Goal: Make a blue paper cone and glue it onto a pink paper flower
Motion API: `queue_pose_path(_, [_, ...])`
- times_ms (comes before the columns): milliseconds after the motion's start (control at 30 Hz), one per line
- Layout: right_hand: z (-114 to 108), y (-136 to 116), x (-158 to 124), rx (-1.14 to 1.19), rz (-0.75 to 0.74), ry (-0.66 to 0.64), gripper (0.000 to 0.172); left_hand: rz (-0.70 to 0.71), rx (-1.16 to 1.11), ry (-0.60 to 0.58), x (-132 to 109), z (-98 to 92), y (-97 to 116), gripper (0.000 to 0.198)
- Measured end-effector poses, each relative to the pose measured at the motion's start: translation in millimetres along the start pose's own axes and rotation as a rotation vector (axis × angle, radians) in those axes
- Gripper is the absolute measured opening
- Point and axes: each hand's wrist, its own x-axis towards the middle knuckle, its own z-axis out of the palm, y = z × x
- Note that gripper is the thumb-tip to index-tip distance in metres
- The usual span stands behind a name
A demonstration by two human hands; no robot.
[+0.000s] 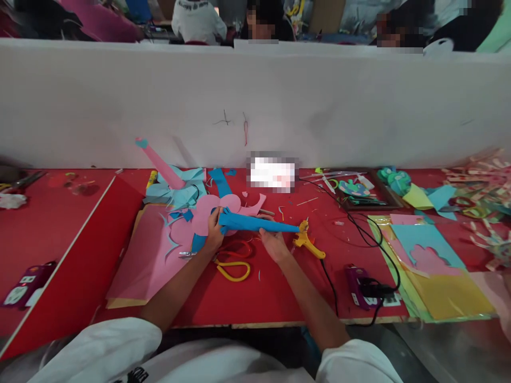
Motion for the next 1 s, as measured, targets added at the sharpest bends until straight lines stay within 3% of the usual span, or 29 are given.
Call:
queue_pose_path(233, [1.2, -4.8, -0.4, -0.052, -0.071, -0.002, 0.041, -0.033, 0.026, 0.07, -3.4, 0.9, -8.6, 0.066])
queue_pose_path(667, [3.8, -3.0, -1.9, -0.067, -0.098, 0.053, 0.037, 0.033, 0.089, 0.073, -7.4, -3.0, -5.1, 0.069])
queue_pose_path(833, [3.2, -3.8, -3.4, -0.111, -0.162, 0.036, 0.037, 0.085, 0.15, 0.017, -6.2, -3.6, -2.5, 0.052])
queue_pose_path(1000, [5.2, -5.0, -8.4, -0.27, -0.199, 0.074, 0.04, 0.126, 0.245, 0.041, -3.6, -3.1, -5.4, 0.043])
